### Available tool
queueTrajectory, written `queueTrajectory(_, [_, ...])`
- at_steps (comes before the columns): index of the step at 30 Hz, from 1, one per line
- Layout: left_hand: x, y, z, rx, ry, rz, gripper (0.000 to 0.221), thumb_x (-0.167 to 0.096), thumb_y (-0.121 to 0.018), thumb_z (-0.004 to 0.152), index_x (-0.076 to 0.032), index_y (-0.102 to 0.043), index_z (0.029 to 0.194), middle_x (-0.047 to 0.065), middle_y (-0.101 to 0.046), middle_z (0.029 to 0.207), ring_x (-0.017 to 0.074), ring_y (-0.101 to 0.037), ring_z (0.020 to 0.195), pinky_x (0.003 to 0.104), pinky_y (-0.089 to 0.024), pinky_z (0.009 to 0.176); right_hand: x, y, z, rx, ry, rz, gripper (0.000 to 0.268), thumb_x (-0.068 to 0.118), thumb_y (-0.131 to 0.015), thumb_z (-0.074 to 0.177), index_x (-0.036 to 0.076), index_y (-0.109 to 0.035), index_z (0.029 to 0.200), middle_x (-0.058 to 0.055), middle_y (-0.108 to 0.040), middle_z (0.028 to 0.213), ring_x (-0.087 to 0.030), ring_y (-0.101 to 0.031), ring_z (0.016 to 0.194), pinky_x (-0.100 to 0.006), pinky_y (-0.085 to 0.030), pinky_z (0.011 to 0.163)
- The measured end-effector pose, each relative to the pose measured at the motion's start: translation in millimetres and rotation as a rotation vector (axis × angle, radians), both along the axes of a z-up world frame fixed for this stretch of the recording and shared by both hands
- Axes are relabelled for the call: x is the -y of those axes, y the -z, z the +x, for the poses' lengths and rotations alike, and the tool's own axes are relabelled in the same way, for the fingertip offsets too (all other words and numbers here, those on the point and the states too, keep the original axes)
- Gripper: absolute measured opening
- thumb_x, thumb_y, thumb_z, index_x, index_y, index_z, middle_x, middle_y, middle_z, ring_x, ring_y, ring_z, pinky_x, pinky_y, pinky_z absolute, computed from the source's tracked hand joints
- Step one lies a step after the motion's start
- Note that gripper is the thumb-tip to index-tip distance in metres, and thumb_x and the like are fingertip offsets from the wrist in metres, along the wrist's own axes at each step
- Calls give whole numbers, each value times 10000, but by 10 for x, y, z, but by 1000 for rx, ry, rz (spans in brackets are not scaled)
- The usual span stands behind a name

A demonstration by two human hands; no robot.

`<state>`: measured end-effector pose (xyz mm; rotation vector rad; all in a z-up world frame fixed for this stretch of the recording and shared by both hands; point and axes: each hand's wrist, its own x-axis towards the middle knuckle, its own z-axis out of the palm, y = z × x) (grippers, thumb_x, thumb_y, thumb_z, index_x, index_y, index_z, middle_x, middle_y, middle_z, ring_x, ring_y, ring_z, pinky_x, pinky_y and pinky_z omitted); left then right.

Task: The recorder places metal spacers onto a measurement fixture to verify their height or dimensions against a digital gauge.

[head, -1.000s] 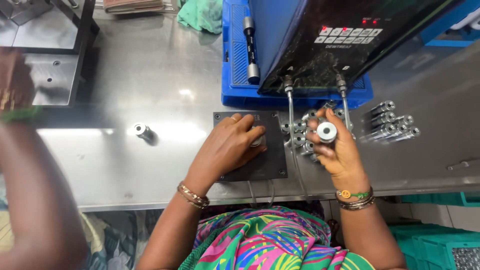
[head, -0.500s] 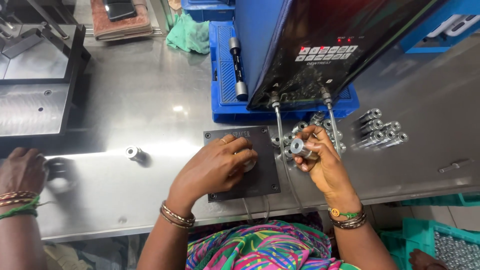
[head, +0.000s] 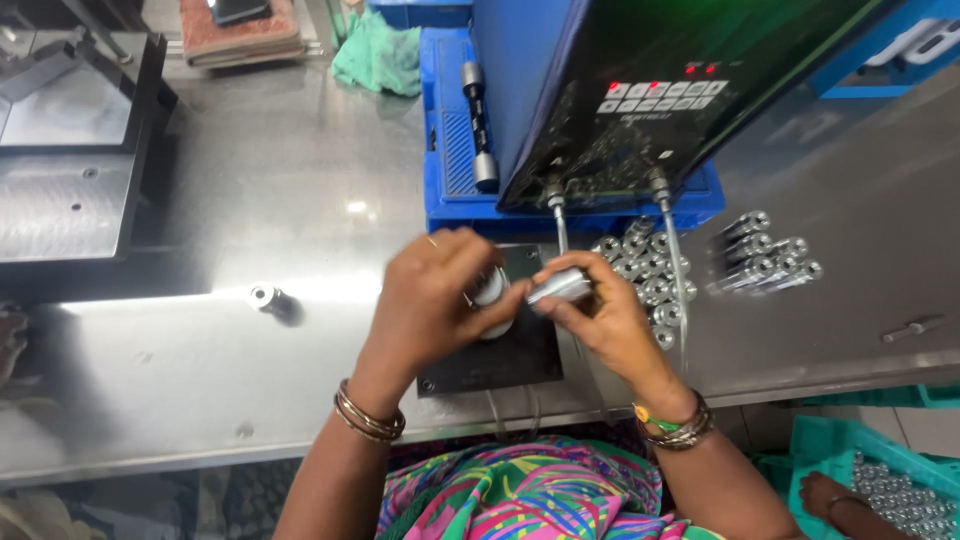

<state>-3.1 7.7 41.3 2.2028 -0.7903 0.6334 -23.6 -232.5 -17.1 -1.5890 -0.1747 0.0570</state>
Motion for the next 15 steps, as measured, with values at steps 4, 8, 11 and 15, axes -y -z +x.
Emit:
queueTrajectory(4, [-247, -60, 75, 47, -170, -214, 270, -306, -820, 903, -90, -660, 919, 28, -657, 828, 197, -633, 728, 340, -482, 672, -412, -207, 25, 36, -200, -377, 408, 129, -825, 845, 102, -656, 1215, -19, -746, 1051, -111, -659, 859, -244, -548, 721])
queueTrajectory(8, [-692, 555, 213, -4, -377, 23, 307, -328, -828, 909, -86, -649, 845, 31, -650, 738, 191, -610, 653, 347, -445, 644, -596, -285, 79, 352, -171, -517, 439, 162, -824, 848, 83, -646, 1241, -42, -752, 1038, -149, -729, 874, -292, -559, 789])
queueTrajectory(11, [-1018, 1047, 197, -138, -514, 224, 322, -365, -811, 891, -92, -655, 824, 32, -668, 731, 216, -622, 661, 384, -455, 733, -640, -325, 71, 215, -143, -614, 423, 206, -785, 855, 116, -641, 1242, -45, -734, 1048, -189, -745, 831, -321, -593, 707])
queueTrajectory(15, [-1289, 1307, 104, -296, -642, 420, 307, -392, -802, 891, -109, -688, 858, 34, -675, 760, 219, -635, 708, 505, -393, 1041, -644, -397, -12, 582, -235, -888, 448, 202, -757, 886, 156, -619, 1310, -51, -668, 1217, -261, -638, 1087, -405, -483, 927])
